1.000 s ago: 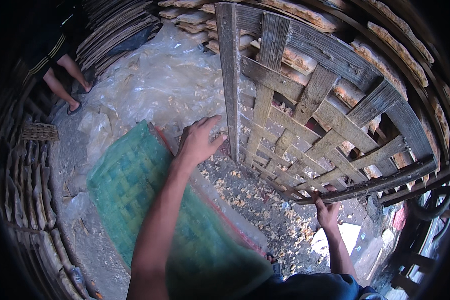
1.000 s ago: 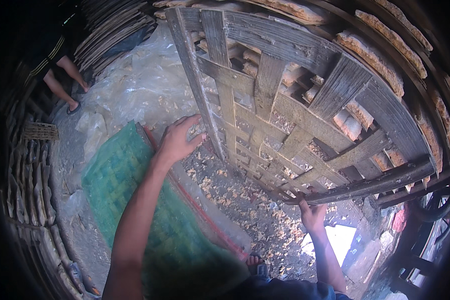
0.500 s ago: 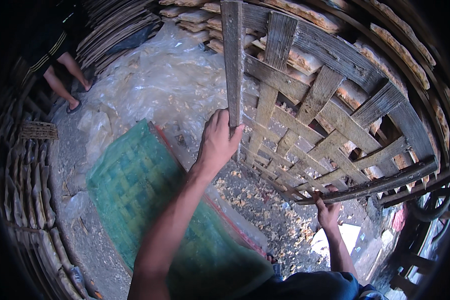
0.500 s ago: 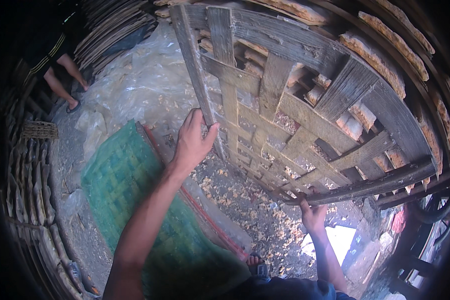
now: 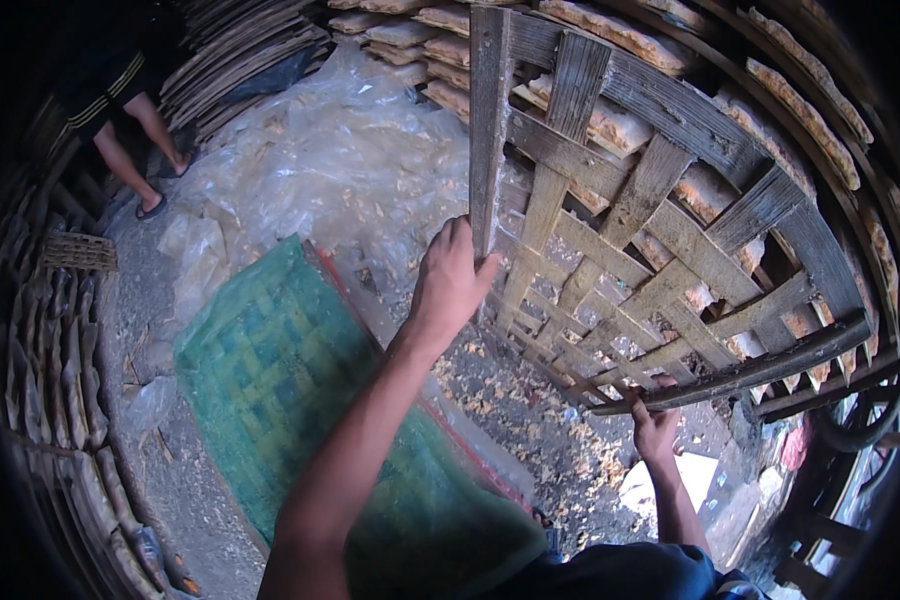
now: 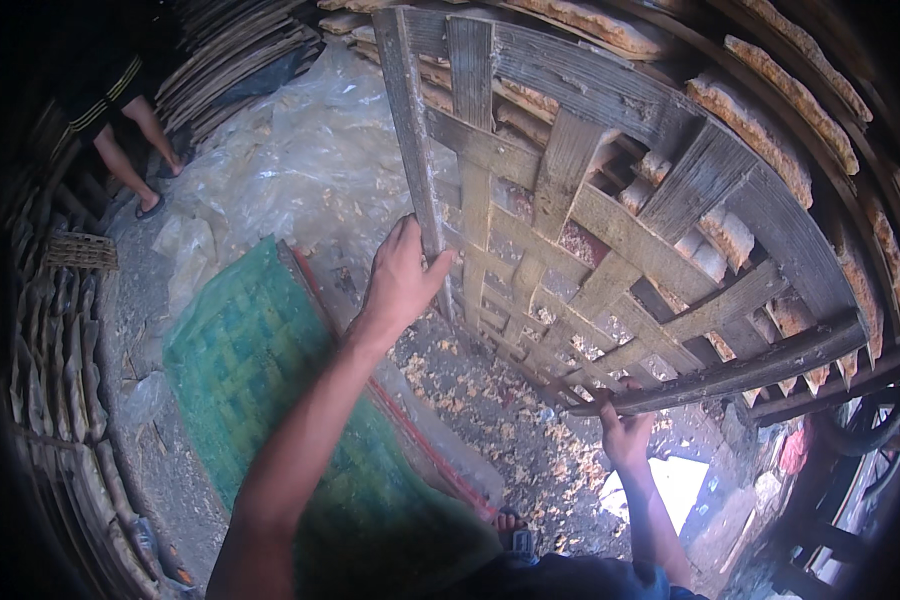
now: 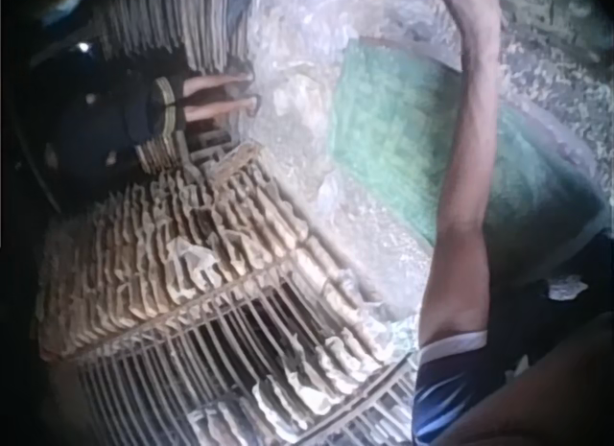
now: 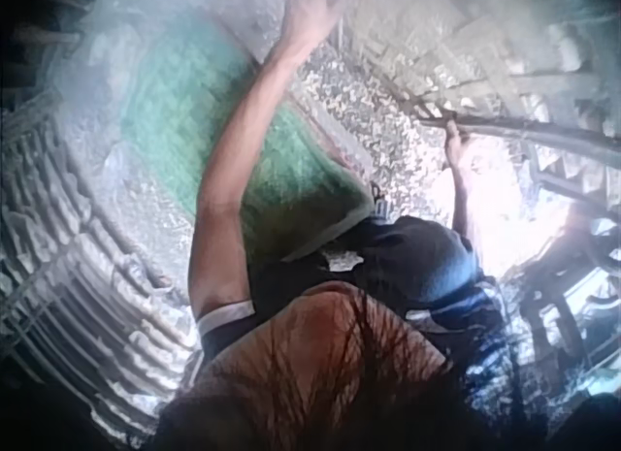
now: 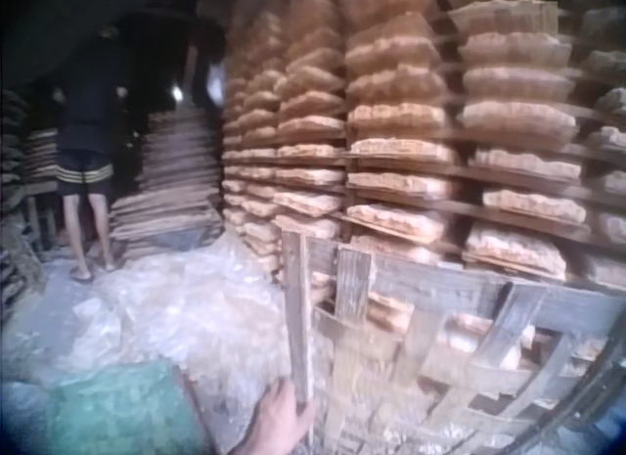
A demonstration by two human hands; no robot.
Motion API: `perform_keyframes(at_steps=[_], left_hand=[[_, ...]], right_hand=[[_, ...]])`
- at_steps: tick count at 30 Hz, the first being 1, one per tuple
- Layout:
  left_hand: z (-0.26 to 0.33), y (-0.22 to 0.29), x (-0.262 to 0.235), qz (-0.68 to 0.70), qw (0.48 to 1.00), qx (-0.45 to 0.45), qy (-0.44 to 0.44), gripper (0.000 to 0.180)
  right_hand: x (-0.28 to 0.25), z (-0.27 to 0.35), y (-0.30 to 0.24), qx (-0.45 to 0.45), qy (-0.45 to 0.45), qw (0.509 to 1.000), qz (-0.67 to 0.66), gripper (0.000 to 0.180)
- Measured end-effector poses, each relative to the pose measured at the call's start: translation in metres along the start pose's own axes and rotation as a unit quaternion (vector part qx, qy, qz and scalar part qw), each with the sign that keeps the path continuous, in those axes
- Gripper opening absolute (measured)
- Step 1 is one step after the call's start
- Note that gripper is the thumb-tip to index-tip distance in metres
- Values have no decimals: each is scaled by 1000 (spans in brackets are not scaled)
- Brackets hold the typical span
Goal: The person assembles a wooden lattice tray by placing a clear plastic sheet, then a green plastic sheet, and finally a wooden lattice frame on top. The person presses the layers together and adjusts the frame to fit the tray.
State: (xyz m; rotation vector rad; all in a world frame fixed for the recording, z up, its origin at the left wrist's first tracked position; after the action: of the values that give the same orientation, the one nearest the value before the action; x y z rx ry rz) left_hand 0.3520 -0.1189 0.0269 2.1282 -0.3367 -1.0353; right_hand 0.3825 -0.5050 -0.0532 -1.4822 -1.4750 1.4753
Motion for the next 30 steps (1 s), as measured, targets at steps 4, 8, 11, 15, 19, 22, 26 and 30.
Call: perform_keyframes(at_steps=[4, 8, 11, 15, 19, 22, 26, 30], left_hand=[[-4, -6, -14, -12, 994, -33, -106, 46], [0, -12, -22, 13, 987, -58, -151, 50], [-2, 0, -31, 22, 982, -75, -170, 51], [-1, -3, -21, 136, 986, -34, -88, 37], [-4, -18, -11, 192, 979, -3, -67, 28], [-4, -10, -11, 115, 990, -34, -69, 38], [-2, 8, 1, 69, 995, -68, 27, 36], [-7, 20, 2, 102, 987, -119, 45, 39]], right_hand=[[-7, 3, 20, 4, -28, 1000, 4, 37], [-5, 5, 28, 13, -10, 1000, -7, 44], [-1, 8, 18, 21, 9, 999, -42, 42], [3, 6, -6, 31, -7, 999, -20, 14], [3, 7, -2, 53, -11, 998, -23, 11], [4, 6, -1, 28, 3, 999, -43, 11], [2, 5, 11, 22, -2, 997, -67, 39], [-1, 7, 10, 20, -14, 999, -38, 32]])
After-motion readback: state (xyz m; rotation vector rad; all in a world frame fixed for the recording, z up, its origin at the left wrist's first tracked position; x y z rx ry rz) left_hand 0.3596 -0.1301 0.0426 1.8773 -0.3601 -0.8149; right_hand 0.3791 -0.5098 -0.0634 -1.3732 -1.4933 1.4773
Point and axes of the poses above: each hand's wrist, its own z-axis away from the middle knuckle, its own x-axis out of the palm, y = z × x, the point moved 1 cm from there along -z, towards the middle knuckle, and after that the axes turned 5 degrees about -x, right-handed, at the moved point
